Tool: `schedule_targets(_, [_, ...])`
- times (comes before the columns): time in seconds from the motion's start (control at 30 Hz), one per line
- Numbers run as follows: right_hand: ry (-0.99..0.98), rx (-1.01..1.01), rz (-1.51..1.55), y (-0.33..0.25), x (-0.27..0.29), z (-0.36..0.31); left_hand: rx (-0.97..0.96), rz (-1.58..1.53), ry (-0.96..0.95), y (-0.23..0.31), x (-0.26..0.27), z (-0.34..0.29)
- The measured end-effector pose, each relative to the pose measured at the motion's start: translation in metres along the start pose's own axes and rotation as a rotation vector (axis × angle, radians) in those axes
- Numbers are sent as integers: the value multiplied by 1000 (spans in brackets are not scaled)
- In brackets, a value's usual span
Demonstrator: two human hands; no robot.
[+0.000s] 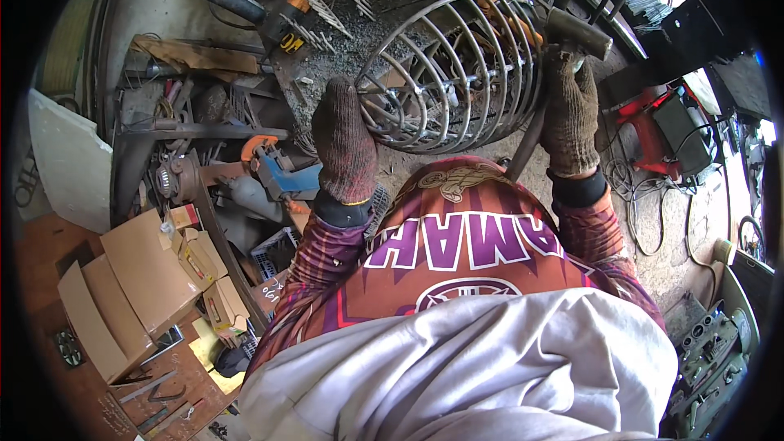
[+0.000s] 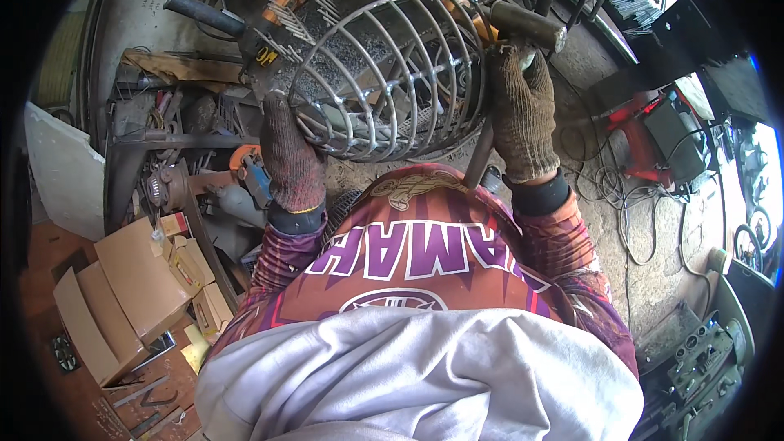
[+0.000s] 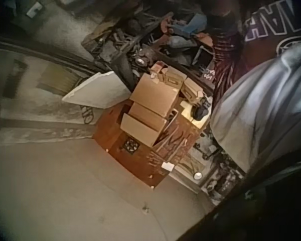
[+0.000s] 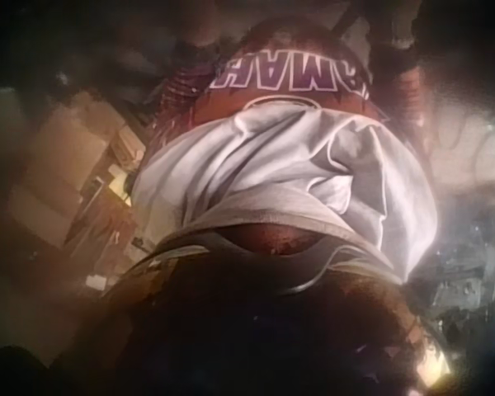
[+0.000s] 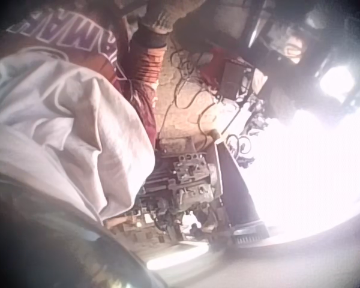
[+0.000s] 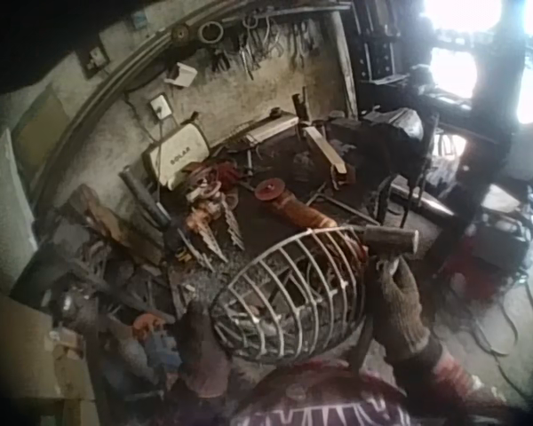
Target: The person uses a hammer to shape the metal bars of a hemispherical cage structure.
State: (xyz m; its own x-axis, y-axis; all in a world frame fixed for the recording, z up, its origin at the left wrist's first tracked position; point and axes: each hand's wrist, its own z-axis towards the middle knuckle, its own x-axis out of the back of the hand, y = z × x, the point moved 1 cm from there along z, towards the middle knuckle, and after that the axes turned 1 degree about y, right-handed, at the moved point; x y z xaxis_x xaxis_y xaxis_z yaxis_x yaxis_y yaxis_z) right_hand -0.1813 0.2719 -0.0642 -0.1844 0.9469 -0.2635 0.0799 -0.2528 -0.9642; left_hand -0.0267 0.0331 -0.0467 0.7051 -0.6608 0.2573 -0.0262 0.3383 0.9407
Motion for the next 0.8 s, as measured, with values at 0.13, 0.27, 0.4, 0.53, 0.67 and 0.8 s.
schedule_targets(0.13, [30, 26, 76, 0, 2, 0, -687, 705, 25, -5, 15, -1])
schedule_targets(0.27, [44, 60, 130, 5, 3, 9, -302, 226, -138, 14, 9, 0])
schedule_targets(0.4, [21, 26, 201, 10, 6, 9, -582, 542, -165, 25, 14, 13])
schedule_targets(0.53, [-15, 24, 158, 10, 0, 4, -832, 755, 10, -15, 17, 8])
schedule_targets(0.67, [-25, 82, 81, -1, -16, -2, -378, 337, 117, 15, -7, 2])
schedule_targets(0.8, [-66, 404, -183, -6, -20, 8, -577, 442, 307, 24, -13, 8])
